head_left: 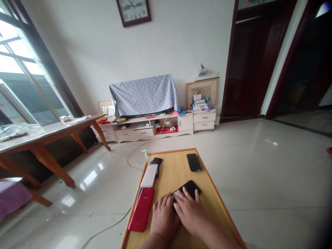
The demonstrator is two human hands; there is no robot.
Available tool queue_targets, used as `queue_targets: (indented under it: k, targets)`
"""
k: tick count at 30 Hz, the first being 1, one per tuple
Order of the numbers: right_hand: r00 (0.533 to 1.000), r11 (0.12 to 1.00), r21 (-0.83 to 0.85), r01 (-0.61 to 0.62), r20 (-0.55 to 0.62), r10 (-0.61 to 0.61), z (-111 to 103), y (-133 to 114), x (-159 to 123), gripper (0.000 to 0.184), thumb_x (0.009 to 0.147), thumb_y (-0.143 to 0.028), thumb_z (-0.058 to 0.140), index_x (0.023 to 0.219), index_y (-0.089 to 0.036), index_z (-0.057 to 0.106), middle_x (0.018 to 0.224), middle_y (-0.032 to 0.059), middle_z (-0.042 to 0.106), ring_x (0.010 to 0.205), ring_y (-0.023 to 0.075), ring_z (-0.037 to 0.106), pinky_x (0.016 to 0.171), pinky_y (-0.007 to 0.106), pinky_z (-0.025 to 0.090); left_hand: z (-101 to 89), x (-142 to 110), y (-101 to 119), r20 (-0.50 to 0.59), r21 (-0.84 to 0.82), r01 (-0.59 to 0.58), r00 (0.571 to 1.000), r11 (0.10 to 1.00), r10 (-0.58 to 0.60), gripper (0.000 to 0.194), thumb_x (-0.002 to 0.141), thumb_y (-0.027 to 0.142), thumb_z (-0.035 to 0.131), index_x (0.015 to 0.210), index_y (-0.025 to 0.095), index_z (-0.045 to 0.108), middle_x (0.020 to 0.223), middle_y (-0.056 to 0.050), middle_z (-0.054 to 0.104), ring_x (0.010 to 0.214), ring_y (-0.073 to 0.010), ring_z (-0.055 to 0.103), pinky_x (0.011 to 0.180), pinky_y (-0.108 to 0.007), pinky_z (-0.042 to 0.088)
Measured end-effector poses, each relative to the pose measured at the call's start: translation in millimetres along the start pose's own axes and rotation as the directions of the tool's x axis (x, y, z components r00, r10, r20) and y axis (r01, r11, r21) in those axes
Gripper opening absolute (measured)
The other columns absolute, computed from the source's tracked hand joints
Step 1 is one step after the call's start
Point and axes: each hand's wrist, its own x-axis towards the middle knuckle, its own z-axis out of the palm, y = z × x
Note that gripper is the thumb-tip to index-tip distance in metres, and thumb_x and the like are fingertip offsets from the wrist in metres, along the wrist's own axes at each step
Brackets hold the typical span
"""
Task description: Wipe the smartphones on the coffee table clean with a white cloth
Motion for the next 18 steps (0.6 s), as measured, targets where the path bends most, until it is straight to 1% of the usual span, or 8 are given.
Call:
queue_targets:
  k: [2, 5, 7, 9, 11, 13, 15, 18]
  targets:
    - [0.999, 0.999, -0.018, -0.039, -0.027, 0.038, -2, 4, 4, 0.059, 0.104, -0.049, 0.011, 0.150, -0.031, 0.043, 0.159, 0.0002, 0.037, 0.151, 0.0303, 0.018, 0.117, 0.066, -0.003, 0.5, 0, -2, 0.009, -0.005, -0.007, 1.000, 1.000, 0.007, 0.050, 0.086, 0.044, 0.051, 0.133, 0.029, 0.058, 0.149, -0.004, 0.053, 0.139, -0.0266, 0.043, 0.115, -0.045, 0.029]
    - [0.974, 0.974, -0.073, -0.213, -0.092, 0.206, -8, 15, 14, 0.061, 0.103, -0.049, 0.013, 0.151, -0.027, 0.043, 0.160, 0.0027, 0.035, 0.152, 0.0341, 0.014, 0.115, 0.070, -0.002, 0.0, -1, -2, -0.003, 0.000, -0.004, 1.000, 1.000, 0.004, 0.051, 0.083, 0.045, 0.053, 0.131, 0.027, 0.059, 0.149, -0.005, 0.052, 0.139, -0.0280, 0.042, 0.115, -0.045, 0.029]
    - [0.959, 0.959, -0.085, -0.270, -0.109, 0.260, -9, 17, 19, 0.062, 0.103, -0.049, 0.013, 0.151, -0.025, 0.043, 0.160, 0.0043, 0.034, 0.152, 0.0346, 0.013, 0.115, 0.071, -0.002, -0.3, -1, -3, -0.007, 0.001, -0.003, 1.000, 1.000, 0.003, 0.052, 0.082, 0.044, 0.054, 0.131, 0.027, 0.060, 0.149, -0.005, 0.052, 0.139, -0.0284, 0.042, 0.115, -0.045, 0.029]
    - [0.973, 0.973, -0.066, -0.219, -0.091, 0.213, -4, 10, 21, 0.063, 0.103, -0.051, 0.011, 0.151, -0.027, 0.044, 0.159, 0.0040, 0.036, 0.152, 0.0329, 0.014, 0.116, 0.069, -0.002, -0.4, -1, -4, -0.003, -0.006, -0.002, 1.000, 1.000, 0.002, 0.052, 0.083, 0.046, 0.054, 0.132, 0.028, 0.059, 0.149, -0.005, 0.052, 0.139, -0.0285, 0.042, 0.115, -0.045, 0.028]
    - [0.993, 0.994, -0.028, -0.106, -0.060, 0.104, 3, -3, 19, 0.063, 0.103, -0.052, 0.008, 0.149, -0.031, 0.045, 0.158, 0.0023, 0.038, 0.152, 0.0301, 0.016, 0.117, 0.066, -0.002, -0.3, -1, -5, 0.005, -0.016, -0.005, 1.000, 1.000, 0.005, 0.054, 0.084, 0.047, 0.053, 0.135, 0.030, 0.057, 0.149, -0.004, 0.052, 0.139, -0.0281, 0.042, 0.115, -0.044, 0.029]
    - [0.999, 1.000, 0.004, -0.022, -0.044, 0.022, 9, -13, 18, 0.064, 0.104, -0.052, 0.005, 0.148, -0.032, 0.047, 0.157, 0.0015, 0.040, 0.152, 0.0284, 0.018, 0.118, 0.064, -0.003, -0.2, -1, -5, 0.004, -0.028, -0.013, 1.000, 1.000, 0.013, 0.056, 0.085, 0.047, 0.053, 0.139, 0.031, 0.054, 0.149, -0.004, 0.052, 0.139, -0.0276, 0.043, 0.114, -0.044, 0.029]
    - [0.999, 1.000, 0.007, -0.021, -0.050, 0.021, 10, -15, 21, 0.065, 0.104, -0.051, 0.004, 0.147, -0.032, 0.048, 0.156, 0.0021, 0.042, 0.152, 0.0282, 0.018, 0.118, 0.063, -0.005, 0.0, 0, -5, 0.000, -0.036, -0.021, 1.000, 0.999, 0.022, 0.056, 0.086, 0.047, 0.053, 0.139, 0.031, 0.054, 0.149, -0.004, 0.053, 0.138, -0.0274, 0.043, 0.114, -0.043, 0.029]
    - [0.989, 0.990, -0.035, -0.135, -0.060, 0.132, 2, 0, 31, 0.063, 0.104, -0.050, 0.007, 0.149, -0.029, 0.047, 0.159, 0.0028, 0.038, 0.152, 0.0296, 0.016, 0.116, 0.065, -0.008, 0.7, 0, -4, -0.005, -0.026, -0.023, 1.000, 0.999, 0.023, 0.052, 0.085, 0.048, 0.054, 0.134, 0.030, 0.057, 0.148, -0.004, 0.053, 0.139, -0.0275, 0.042, 0.114, -0.044, 0.030]
